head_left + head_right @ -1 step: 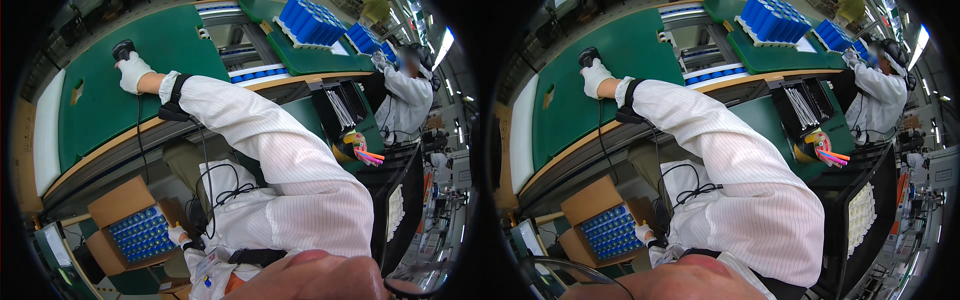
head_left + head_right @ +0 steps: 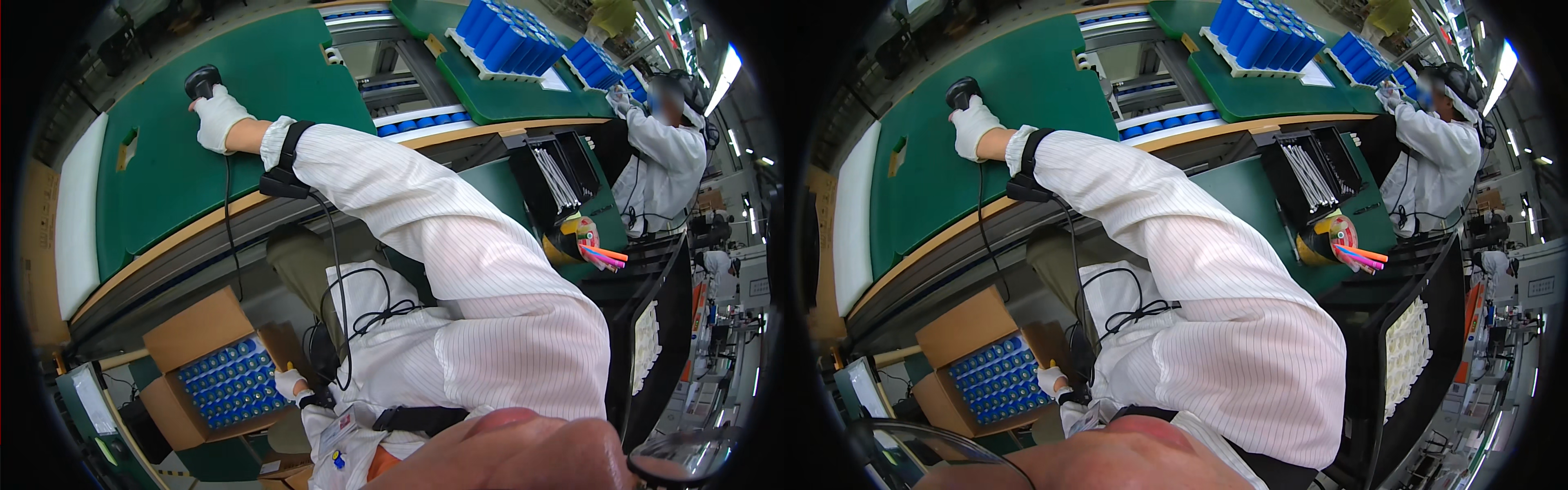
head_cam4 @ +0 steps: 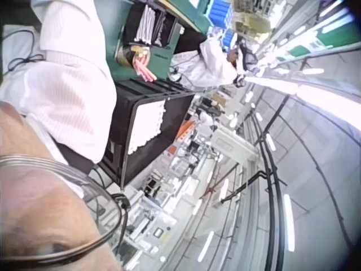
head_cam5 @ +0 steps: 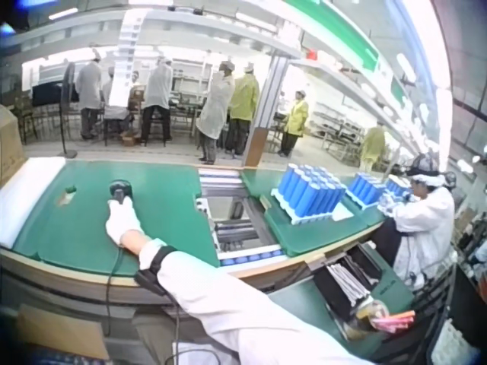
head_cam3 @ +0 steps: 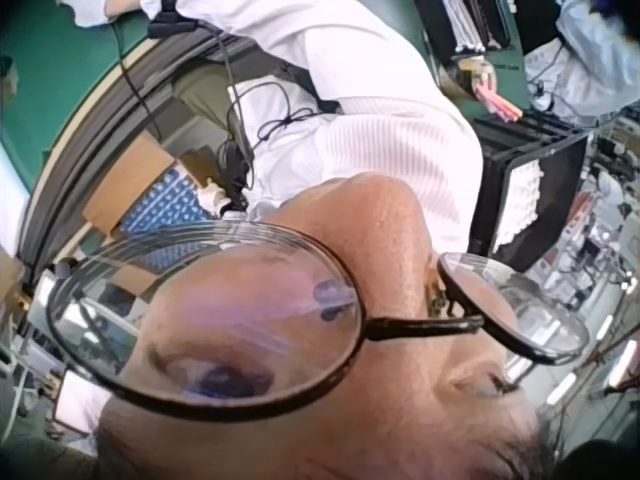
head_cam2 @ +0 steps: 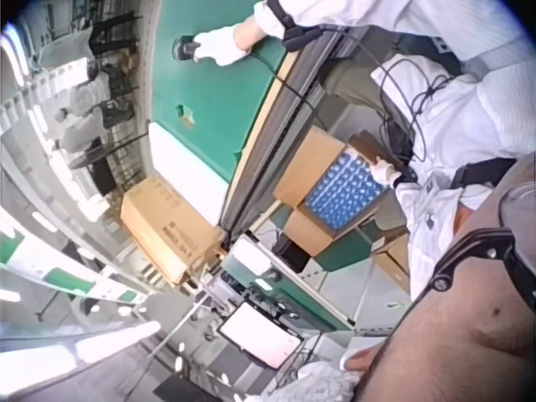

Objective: Scan the barcode of each battery cell and place it into a tray or box for manufacturing assembly.

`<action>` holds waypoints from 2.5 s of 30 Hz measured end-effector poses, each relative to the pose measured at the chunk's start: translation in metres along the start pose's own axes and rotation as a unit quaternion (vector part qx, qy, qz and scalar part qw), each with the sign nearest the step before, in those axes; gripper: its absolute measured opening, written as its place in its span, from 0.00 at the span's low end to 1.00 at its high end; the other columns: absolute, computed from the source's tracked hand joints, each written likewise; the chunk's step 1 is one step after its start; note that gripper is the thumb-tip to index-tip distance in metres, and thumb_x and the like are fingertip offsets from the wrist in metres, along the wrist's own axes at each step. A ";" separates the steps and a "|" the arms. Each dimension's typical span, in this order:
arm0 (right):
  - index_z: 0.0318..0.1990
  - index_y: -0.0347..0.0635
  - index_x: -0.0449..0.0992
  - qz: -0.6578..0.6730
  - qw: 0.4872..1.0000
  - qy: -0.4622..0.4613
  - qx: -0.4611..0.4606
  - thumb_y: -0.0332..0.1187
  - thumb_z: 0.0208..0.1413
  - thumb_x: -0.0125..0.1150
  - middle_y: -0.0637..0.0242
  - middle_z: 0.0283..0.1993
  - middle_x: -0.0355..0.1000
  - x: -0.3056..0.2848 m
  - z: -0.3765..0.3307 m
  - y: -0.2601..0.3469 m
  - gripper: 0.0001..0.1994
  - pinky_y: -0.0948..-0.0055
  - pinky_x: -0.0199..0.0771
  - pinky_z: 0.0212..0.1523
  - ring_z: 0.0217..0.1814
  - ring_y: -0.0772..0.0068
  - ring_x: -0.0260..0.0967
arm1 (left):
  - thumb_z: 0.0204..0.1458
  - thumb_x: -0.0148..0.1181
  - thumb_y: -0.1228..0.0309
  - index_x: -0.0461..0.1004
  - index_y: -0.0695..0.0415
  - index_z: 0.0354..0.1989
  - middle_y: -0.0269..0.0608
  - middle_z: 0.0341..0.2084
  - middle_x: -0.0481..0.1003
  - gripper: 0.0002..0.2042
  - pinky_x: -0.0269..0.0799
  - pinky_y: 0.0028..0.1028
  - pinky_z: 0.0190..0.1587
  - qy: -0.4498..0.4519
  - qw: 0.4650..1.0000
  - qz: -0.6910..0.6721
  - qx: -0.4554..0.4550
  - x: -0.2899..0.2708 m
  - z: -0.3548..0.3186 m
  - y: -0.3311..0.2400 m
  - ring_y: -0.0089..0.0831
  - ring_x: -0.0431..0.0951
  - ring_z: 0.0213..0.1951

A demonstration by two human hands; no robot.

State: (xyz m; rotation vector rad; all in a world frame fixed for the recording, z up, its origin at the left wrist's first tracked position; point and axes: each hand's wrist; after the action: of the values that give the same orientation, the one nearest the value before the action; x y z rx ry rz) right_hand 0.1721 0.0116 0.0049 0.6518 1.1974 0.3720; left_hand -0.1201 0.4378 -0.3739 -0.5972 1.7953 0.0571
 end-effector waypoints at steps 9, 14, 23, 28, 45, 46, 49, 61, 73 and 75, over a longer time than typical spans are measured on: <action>0.58 0.47 0.73 -0.019 1.000 -0.009 -0.007 0.31 0.49 0.56 0.41 0.62 0.57 0.000 -0.002 0.000 0.24 0.59 0.68 0.63 0.58 0.39 0.67 | 0.50 0.59 0.68 0.79 0.57 0.41 0.52 0.32 0.81 0.11 0.75 0.43 0.36 -0.032 0.999 0.016 0.004 0.004 -0.007 0.003 0.54 0.81 0.35; 0.58 0.47 0.73 -0.013 1.000 -0.012 -0.011 0.32 0.49 0.56 0.41 0.62 0.57 0.001 -0.003 0.000 0.25 0.59 0.68 0.63 0.57 0.39 0.68 | 0.50 0.58 0.67 0.79 0.56 0.38 0.52 0.31 0.81 0.10 0.75 0.45 0.36 -0.048 0.998 0.028 0.008 0.003 -0.011 0.001 0.55 0.81 0.35; 0.58 0.48 0.73 -0.013 1.000 -0.016 -0.009 0.33 0.49 0.56 0.40 0.62 0.57 0.003 -0.001 0.000 0.24 0.60 0.69 0.62 0.58 0.40 0.68 | 0.53 0.57 0.67 0.76 0.58 0.41 0.56 0.31 0.80 0.11 0.76 0.46 0.37 -0.054 0.996 0.074 0.009 -0.002 -0.017 -0.003 0.56 0.81 0.35; 0.58 0.48 0.73 -0.020 1.000 -0.020 -0.011 0.33 0.50 0.56 0.40 0.62 0.58 0.002 -0.002 0.000 0.24 0.60 0.69 0.62 0.57 0.40 0.68 | 0.54 0.56 0.66 0.76 0.57 0.40 0.55 0.30 0.80 0.10 0.75 0.46 0.36 -0.052 0.996 0.075 0.003 0.002 -0.016 0.001 0.56 0.81 0.34; 0.59 0.48 0.73 -0.031 0.999 -0.010 -0.011 0.33 0.50 0.55 0.38 0.62 0.58 0.003 -0.001 0.000 0.25 0.60 0.69 0.62 0.57 0.40 0.69 | 0.55 0.56 0.63 0.78 0.56 0.40 0.54 0.28 0.80 0.11 0.74 0.47 0.32 -0.057 0.996 0.069 0.023 0.008 -0.011 0.009 0.55 0.81 0.31; 0.59 0.48 0.73 -0.026 0.999 -0.014 -0.015 0.33 0.50 0.55 0.38 0.62 0.58 0.003 -0.001 0.000 0.25 0.60 0.69 0.62 0.57 0.40 0.69 | 0.55 0.56 0.63 0.78 0.56 0.41 0.53 0.28 0.80 0.11 0.74 0.46 0.32 -0.056 0.995 0.079 0.019 0.007 -0.011 0.009 0.55 0.81 0.31; 0.58 0.48 0.74 -0.037 0.999 -0.022 -0.018 0.33 0.50 0.55 0.38 0.62 0.57 0.003 -0.001 0.000 0.24 0.60 0.68 0.62 0.57 0.39 0.69 | 0.55 0.56 0.63 0.78 0.56 0.42 0.53 0.28 0.81 0.12 0.74 0.46 0.32 -0.052 0.996 0.076 0.012 0.007 -0.011 0.007 0.55 0.81 0.32; 0.58 0.47 0.74 -0.024 1.000 -0.012 -0.009 0.32 0.50 0.56 0.37 0.63 0.57 0.000 -0.003 0.004 0.24 0.60 0.67 0.63 0.58 0.39 0.67 | 0.55 0.56 0.63 0.78 0.56 0.43 0.53 0.29 0.81 0.13 0.75 0.46 0.33 -0.032 0.996 0.082 0.002 0.004 -0.011 0.004 0.54 0.81 0.32; 0.53 0.45 0.75 -0.030 0.997 -0.058 -0.031 0.30 0.50 0.54 0.38 0.62 0.57 -0.001 -0.009 0.009 0.20 0.59 0.67 0.63 0.58 0.37 0.66 | 0.54 0.57 0.61 0.77 0.52 0.46 0.50 0.32 0.81 0.15 0.76 0.46 0.35 0.009 0.997 0.073 -0.025 0.002 -0.005 0.001 0.53 0.82 0.34; 0.53 0.46 0.75 -0.045 0.997 -0.054 -0.019 0.31 0.50 0.56 0.39 0.62 0.57 0.000 -0.010 0.008 0.19 0.58 0.69 0.61 0.55 0.38 0.67 | 0.51 0.59 0.58 0.79 0.50 0.44 0.50 0.32 0.81 0.15 0.76 0.47 0.36 0.014 0.994 0.090 -0.054 0.008 0.000 0.006 0.52 0.82 0.35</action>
State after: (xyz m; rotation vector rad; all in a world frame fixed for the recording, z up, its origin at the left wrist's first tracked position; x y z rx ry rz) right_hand 0.1636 0.0201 0.0075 0.5769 1.1099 0.2794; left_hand -0.1245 0.4397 -0.3830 -0.5124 1.8780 0.2720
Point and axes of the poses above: each hand's wrist, its own z-axis towards the middle knuckle, its own x-axis out of the palm, y = z × x
